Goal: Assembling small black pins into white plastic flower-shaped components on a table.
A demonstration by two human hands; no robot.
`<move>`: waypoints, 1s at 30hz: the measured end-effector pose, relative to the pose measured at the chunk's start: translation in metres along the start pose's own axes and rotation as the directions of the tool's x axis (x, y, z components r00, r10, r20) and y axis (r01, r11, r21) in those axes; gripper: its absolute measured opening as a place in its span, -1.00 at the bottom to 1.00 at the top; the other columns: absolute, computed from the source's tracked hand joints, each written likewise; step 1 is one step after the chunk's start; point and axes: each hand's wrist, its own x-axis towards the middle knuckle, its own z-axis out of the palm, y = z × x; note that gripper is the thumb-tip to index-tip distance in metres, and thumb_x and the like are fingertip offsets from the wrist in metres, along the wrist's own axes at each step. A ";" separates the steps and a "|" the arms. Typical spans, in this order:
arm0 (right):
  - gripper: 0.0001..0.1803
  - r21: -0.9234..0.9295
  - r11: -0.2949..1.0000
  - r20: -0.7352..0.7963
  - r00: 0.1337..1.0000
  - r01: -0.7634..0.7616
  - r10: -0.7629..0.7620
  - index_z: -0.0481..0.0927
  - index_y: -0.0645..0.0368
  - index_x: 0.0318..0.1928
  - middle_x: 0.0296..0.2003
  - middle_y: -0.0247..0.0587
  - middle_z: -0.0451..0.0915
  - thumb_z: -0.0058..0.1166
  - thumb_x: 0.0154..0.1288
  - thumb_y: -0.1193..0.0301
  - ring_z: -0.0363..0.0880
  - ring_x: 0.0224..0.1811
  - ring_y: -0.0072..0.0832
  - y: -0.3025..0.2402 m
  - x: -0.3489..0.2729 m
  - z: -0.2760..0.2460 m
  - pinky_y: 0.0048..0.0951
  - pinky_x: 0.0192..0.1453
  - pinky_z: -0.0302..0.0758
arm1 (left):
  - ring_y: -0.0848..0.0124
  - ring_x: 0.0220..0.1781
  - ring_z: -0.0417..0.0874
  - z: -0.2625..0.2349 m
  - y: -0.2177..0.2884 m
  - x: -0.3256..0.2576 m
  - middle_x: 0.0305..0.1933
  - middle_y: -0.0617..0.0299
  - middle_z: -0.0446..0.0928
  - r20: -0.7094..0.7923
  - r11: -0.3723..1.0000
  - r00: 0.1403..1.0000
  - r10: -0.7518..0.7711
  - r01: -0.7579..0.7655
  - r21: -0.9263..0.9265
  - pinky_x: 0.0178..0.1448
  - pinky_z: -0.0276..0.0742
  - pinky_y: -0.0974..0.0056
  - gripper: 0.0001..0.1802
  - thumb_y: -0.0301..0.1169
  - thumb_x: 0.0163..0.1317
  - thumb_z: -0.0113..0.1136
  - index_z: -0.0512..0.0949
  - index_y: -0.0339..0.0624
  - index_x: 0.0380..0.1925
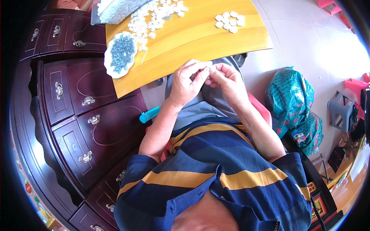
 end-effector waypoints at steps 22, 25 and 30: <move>-0.78 0.285 0.948 0.000 0.989 -0.143 0.149 0.69 0.14 -0.09 -0.22 -0.30 0.76 0.09 0.53 0.27 0.68 -0.27 -0.64 0.003 0.002 -0.008 -0.59 -0.13 0.58 | 0.13 -0.20 0.71 0.007 0.006 0.008 -0.20 0.10 0.67 0.066 0.935 0.989 0.135 -0.150 0.321 -0.10 0.63 0.15 -0.70 -0.47 0.10 0.44 0.68 -0.23 -0.14; -0.77 0.270 0.955 0.002 0.992 -0.125 0.129 0.71 0.15 -0.11 -0.24 -0.32 0.75 0.10 0.53 0.27 0.66 -0.29 -0.65 0.003 0.003 -0.006 -0.60 -0.13 0.57 | 0.14 -0.18 0.73 0.004 0.009 0.010 -0.19 0.08 0.69 0.072 0.926 0.986 0.152 -0.167 0.337 -0.09 0.64 0.17 -0.74 -0.51 0.12 0.41 0.69 -0.24 -0.14; -0.76 0.266 0.958 -0.027 0.992 -0.109 0.121 0.71 0.16 -0.15 -0.29 -0.35 0.72 0.10 0.53 0.27 0.62 -0.30 -0.67 0.002 0.005 -0.006 -0.60 -0.14 0.55 | 0.15 -0.18 0.74 0.004 0.011 0.014 -0.20 0.07 0.70 0.089 0.924 0.985 0.146 -0.168 0.342 -0.07 0.65 0.18 -0.77 -0.54 0.16 0.38 0.71 -0.26 -0.16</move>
